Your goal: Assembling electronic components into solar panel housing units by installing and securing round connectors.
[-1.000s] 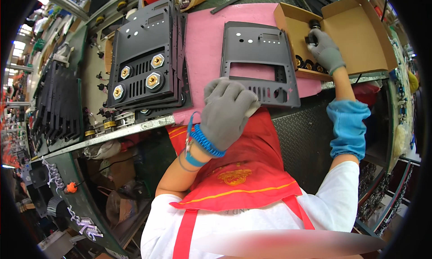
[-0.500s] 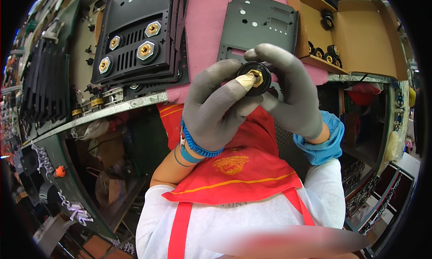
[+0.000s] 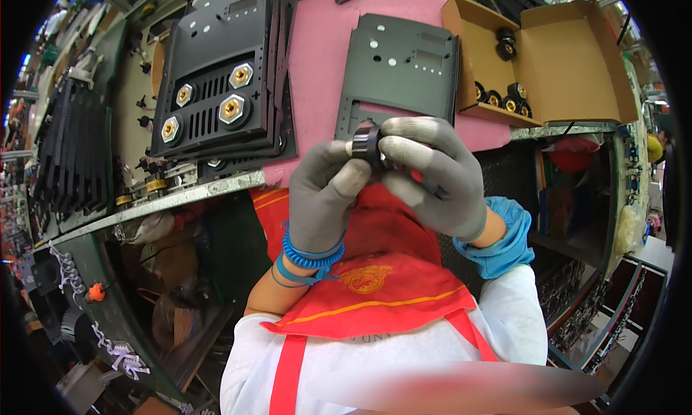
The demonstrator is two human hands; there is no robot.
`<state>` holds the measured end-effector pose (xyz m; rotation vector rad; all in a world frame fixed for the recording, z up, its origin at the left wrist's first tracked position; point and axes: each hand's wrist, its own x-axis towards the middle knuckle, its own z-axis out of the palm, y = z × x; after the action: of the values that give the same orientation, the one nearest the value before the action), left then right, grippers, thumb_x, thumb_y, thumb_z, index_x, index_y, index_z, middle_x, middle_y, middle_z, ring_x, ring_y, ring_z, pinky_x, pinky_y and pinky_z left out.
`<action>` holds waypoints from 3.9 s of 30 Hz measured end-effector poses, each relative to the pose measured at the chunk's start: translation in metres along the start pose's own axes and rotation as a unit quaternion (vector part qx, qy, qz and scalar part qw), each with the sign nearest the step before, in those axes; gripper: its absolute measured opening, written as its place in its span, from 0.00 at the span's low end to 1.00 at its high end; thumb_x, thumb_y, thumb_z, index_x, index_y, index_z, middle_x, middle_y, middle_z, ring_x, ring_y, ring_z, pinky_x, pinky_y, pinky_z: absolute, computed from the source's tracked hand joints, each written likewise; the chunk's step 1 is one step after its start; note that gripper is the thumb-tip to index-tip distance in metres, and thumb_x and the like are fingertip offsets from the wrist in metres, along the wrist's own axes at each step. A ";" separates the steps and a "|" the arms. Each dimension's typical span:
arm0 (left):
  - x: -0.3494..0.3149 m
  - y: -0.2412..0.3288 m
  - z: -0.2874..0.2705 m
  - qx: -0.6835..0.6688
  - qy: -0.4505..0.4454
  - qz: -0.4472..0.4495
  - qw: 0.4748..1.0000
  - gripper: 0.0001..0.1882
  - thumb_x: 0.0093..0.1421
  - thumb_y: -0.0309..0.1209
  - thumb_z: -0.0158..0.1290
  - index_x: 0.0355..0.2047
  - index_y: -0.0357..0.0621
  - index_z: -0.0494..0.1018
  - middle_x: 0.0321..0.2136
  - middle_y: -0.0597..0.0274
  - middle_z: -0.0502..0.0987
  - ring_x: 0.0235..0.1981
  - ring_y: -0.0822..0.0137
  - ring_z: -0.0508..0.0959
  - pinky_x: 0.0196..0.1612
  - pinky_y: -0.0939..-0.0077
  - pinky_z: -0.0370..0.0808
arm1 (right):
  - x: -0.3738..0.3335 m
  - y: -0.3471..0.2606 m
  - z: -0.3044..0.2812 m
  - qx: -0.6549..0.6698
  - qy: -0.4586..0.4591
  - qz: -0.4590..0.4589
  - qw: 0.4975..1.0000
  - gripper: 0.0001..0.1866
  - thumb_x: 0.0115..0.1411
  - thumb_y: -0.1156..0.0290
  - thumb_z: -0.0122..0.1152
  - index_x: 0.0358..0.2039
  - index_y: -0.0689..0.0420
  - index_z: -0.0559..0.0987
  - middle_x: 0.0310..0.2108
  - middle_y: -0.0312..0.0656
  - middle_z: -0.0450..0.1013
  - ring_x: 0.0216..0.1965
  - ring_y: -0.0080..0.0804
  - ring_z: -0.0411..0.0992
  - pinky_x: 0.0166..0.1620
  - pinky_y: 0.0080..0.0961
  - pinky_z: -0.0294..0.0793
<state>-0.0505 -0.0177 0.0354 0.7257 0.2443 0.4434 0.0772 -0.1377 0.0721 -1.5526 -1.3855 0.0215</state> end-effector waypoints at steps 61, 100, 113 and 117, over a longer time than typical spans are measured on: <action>-0.028 -0.021 -0.040 -0.296 -0.095 -0.265 0.913 0.21 0.68 0.38 0.43 0.53 0.34 0.64 0.48 0.52 0.72 0.50 0.61 0.74 0.55 0.63 0.70 | -0.017 -0.005 0.003 -0.081 -0.125 -0.108 0.983 0.24 0.39 0.63 0.72 0.36 0.56 0.74 0.44 0.49 0.75 0.38 0.40 0.75 0.48 0.41 0.75; -0.011 -0.040 -0.077 0.092 -0.161 -0.160 0.970 0.36 0.63 0.53 0.48 0.62 0.39 0.60 0.57 0.53 0.69 0.58 0.56 0.69 0.60 0.56 0.67 | 0.005 0.041 -0.004 -0.032 -0.305 -0.042 0.951 0.16 0.55 0.60 0.63 0.42 0.53 0.75 0.51 0.39 0.73 0.53 0.45 0.68 0.56 0.41 0.66; -0.004 -0.040 -0.063 -0.212 -0.217 -0.177 0.936 0.30 0.68 0.45 0.39 0.59 0.30 0.60 0.55 0.48 0.70 0.57 0.57 0.70 0.61 0.59 0.65 | 0.008 0.025 -0.001 -0.118 -0.300 -0.039 0.946 0.12 0.54 0.61 0.62 0.35 0.53 0.75 0.39 0.39 0.71 0.41 0.42 0.72 0.46 0.36 0.71; -0.006 -0.043 -0.063 -0.210 -0.181 -0.175 0.945 0.30 0.69 0.44 0.39 0.59 0.30 0.60 0.54 0.48 0.70 0.57 0.58 0.70 0.62 0.60 0.65 | 0.012 0.023 0.000 -0.114 -0.336 0.056 0.933 0.16 0.55 0.55 0.62 0.36 0.53 0.74 0.33 0.43 0.71 0.31 0.46 0.73 0.34 0.38 0.72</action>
<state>-0.0660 -0.0124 -0.0393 0.3208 -0.0722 0.0118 0.0979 -0.1244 0.0636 -1.9154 -1.8698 0.5221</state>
